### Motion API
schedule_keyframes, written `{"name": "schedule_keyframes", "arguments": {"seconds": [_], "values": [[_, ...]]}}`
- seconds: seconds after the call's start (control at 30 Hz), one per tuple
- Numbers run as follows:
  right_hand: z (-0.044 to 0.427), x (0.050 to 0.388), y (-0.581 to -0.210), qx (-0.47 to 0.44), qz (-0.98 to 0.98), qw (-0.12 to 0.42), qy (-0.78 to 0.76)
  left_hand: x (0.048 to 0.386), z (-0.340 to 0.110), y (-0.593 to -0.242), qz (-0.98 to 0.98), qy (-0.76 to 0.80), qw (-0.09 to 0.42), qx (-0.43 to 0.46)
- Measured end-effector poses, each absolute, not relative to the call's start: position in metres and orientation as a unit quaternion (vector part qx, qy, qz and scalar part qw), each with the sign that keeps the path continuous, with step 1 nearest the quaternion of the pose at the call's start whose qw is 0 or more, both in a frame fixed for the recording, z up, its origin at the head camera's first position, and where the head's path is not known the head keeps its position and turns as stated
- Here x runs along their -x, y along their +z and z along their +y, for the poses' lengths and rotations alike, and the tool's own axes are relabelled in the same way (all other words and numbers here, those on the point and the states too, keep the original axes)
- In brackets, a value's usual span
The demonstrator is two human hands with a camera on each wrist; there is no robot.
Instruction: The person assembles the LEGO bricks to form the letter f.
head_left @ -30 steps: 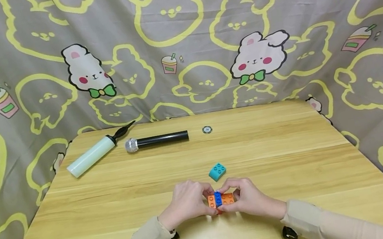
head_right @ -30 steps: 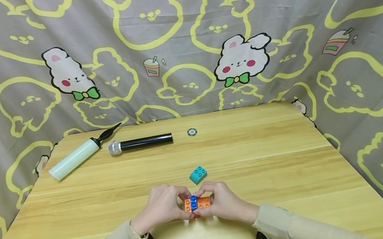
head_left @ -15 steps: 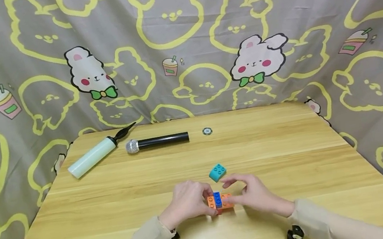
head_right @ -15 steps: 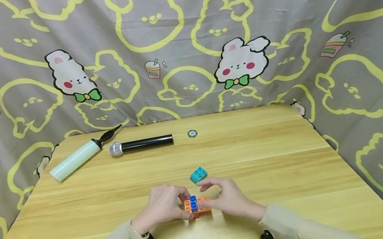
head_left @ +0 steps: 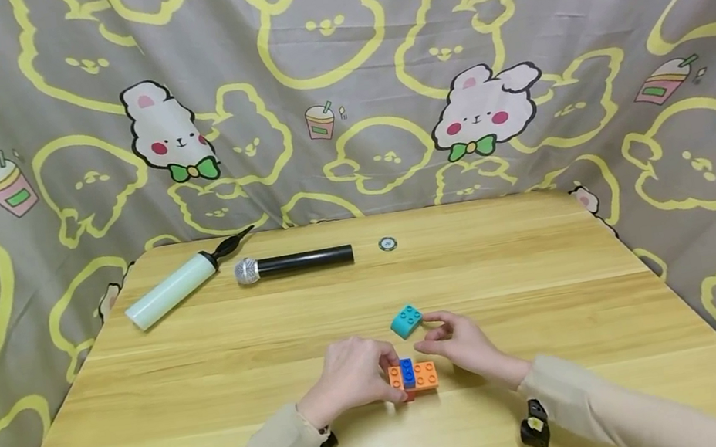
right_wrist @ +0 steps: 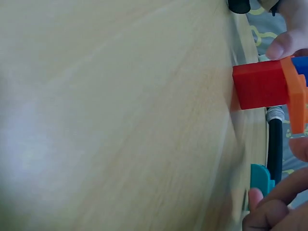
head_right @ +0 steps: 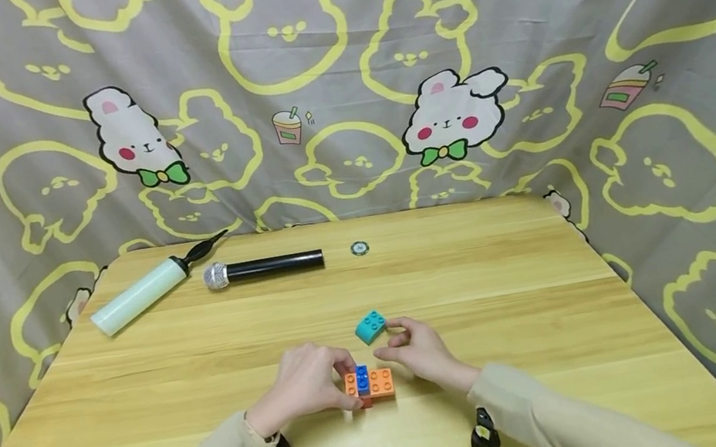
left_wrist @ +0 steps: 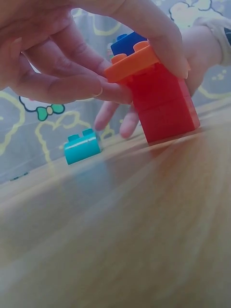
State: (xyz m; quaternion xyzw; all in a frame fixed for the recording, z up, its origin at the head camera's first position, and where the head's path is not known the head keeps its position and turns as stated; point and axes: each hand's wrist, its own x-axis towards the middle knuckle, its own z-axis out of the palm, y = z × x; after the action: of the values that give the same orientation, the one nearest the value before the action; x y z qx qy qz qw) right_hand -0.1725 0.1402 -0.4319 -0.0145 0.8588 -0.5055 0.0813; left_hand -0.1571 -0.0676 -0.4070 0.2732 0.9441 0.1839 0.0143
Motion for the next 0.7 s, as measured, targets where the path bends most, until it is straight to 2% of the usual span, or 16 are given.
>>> {"name": "schedule_keyframes", "arguments": {"seconds": [0.23,0.7], "values": [[0.127,0.187,-0.438,-0.012,0.871,0.082,-0.484,0.157,-0.068,-0.407,0.945,0.185,0.022,-0.270],[0.099,0.223,-0.442,0.015,0.919,0.043,-0.392,0.156,-0.068,-0.408,0.946,0.183,0.017,-0.266]]}}
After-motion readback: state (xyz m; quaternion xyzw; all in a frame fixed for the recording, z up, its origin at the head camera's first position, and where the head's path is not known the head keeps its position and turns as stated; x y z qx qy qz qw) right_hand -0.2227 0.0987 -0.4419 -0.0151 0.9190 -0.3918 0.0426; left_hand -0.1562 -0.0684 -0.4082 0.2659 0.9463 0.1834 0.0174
